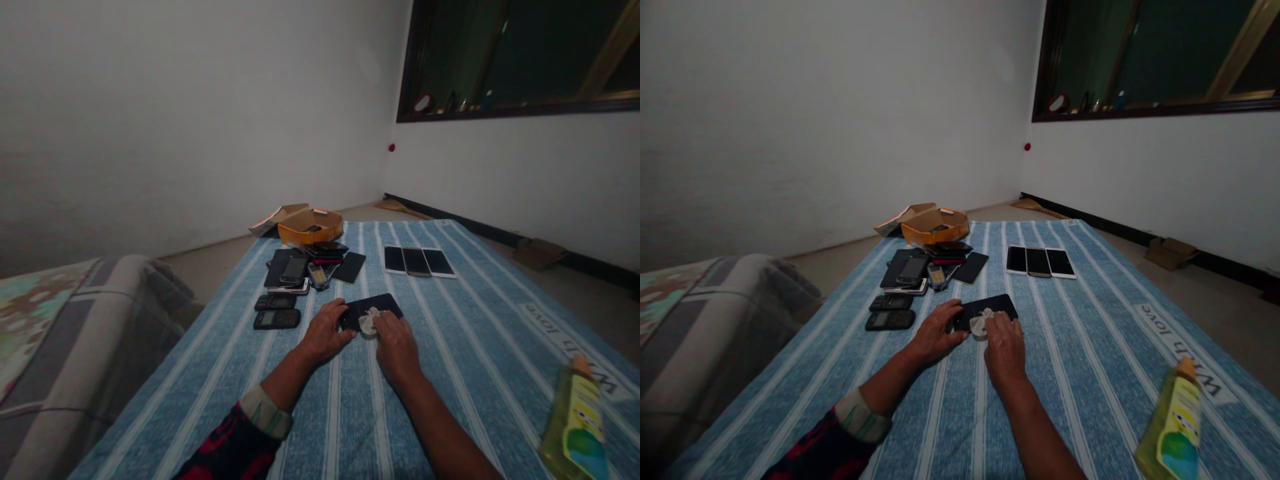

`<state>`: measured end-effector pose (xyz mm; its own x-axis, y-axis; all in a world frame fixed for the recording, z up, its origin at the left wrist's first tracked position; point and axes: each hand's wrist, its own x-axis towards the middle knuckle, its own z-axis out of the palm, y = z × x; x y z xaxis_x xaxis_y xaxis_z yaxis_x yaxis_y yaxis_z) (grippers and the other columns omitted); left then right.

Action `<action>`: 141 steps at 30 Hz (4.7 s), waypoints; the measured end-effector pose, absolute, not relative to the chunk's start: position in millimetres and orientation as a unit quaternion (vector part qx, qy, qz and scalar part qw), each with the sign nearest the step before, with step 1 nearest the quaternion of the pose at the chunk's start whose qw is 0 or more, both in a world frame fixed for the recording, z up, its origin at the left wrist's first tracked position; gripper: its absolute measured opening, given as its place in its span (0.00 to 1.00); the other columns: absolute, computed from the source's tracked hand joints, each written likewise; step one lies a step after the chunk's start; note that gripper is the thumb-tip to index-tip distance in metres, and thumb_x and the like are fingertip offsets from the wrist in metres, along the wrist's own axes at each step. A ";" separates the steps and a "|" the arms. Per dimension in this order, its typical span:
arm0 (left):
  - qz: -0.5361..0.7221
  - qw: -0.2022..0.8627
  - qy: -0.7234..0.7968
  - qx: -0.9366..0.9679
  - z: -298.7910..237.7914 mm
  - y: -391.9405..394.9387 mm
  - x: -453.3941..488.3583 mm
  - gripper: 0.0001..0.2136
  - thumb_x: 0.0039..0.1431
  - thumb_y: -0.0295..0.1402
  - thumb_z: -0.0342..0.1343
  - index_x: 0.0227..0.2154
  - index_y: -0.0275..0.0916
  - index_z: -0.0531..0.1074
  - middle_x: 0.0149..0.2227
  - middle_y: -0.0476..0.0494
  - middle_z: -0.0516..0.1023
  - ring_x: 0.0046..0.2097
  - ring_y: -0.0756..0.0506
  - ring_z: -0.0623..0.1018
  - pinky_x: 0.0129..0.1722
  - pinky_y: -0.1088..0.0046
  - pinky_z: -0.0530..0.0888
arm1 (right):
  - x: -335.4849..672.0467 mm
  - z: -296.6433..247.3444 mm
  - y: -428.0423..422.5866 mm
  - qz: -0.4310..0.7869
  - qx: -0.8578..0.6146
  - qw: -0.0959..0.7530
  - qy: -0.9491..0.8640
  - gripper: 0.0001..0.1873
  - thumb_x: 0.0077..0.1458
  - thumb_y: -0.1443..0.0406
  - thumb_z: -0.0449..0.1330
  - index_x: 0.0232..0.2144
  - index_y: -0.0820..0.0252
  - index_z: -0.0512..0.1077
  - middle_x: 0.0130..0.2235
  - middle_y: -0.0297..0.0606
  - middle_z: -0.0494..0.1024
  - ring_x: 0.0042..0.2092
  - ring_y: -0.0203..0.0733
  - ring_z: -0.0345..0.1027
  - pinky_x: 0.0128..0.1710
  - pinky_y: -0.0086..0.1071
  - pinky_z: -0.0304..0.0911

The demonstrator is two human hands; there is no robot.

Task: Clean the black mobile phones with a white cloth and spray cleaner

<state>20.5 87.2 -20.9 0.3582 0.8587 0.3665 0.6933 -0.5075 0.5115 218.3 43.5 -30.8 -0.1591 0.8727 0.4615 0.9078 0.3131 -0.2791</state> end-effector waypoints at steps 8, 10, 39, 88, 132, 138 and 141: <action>0.307 0.108 0.471 0.820 -27.3 90.3 22.3 0.22 0.50 0.36 0.62 0.49 0.36 0.73 0.56 0.31 0.72 0.58 0.33 0.72 0.58 0.51 0.69 | 193.6 -25.4 31.8 -0.023 -0.531 0.283 -0.798 0.20 0.54 0.79 0.50 0.43 0.61 0.75 0.49 0.46 0.76 0.52 0.47 0.65 0.53 0.40 0.58; 0.298 0.103 0.475 0.821 -27.0 90.3 23.1 0.22 0.51 0.36 0.62 0.49 0.35 0.73 0.56 0.30 0.72 0.58 0.33 0.72 0.58 0.52 0.69 | 192.0 -24.1 29.8 -0.025 -0.534 0.274 -0.800 0.20 0.54 0.79 0.50 0.43 0.62 0.75 0.49 0.45 0.76 0.54 0.48 0.64 0.55 0.41 0.56; 0.280 0.229 0.379 0.852 -7.9 103.2 -5.2 0.22 0.48 0.33 0.66 0.48 0.37 0.74 0.58 0.33 0.72 0.60 0.37 0.71 0.60 0.57 0.67 | 171.5 -21.8 21.3 -0.091 -0.578 0.220 -0.781 0.16 0.58 0.75 0.53 0.45 0.64 0.76 0.50 0.48 0.76 0.53 0.52 0.64 0.53 0.41 0.58; 0.281 0.233 0.387 0.847 -13.3 100.2 -2.9 0.22 0.47 0.21 0.55 0.48 0.35 0.74 0.59 0.33 0.70 0.61 0.39 0.69 0.63 0.57 0.65 | 158.3 -37.0 14.5 -0.097 -0.544 0.257 -0.793 0.22 0.53 0.78 0.53 0.48 0.64 0.75 0.53 0.46 0.75 0.57 0.52 0.64 0.59 0.43 0.57; 0.370 0.337 0.413 0.761 1.1 98.2 2.5 0.19 0.64 0.41 0.44 0.48 0.37 0.74 0.50 0.39 0.79 0.53 0.40 0.76 0.56 0.63 0.70 | 140.1 -27.7 32.2 -0.110 -0.523 0.213 -0.818 0.16 0.55 0.78 0.53 0.42 0.66 0.75 0.48 0.50 0.76 0.54 0.49 0.66 0.57 0.40 0.58; 0.366 0.333 0.415 0.763 -1.7 99.5 2.5 0.19 0.63 0.40 0.45 0.49 0.37 0.74 0.50 0.40 0.79 0.53 0.41 0.76 0.57 0.63 0.69 | 147.9 -28.7 35.0 -0.113 -0.494 0.223 -0.832 0.15 0.57 0.78 0.53 0.41 0.64 0.75 0.47 0.47 0.76 0.53 0.47 0.67 0.54 0.38 0.61; 0.366 0.334 0.413 0.764 -1.9 99.8 2.3 0.19 0.63 0.40 0.44 0.49 0.38 0.74 0.50 0.41 0.79 0.52 0.42 0.76 0.56 0.64 0.70 | 151.1 -27.7 34.6 -0.109 -0.486 0.221 -0.838 0.13 0.58 0.77 0.53 0.39 0.64 0.75 0.46 0.47 0.76 0.51 0.46 0.67 0.53 0.38 0.61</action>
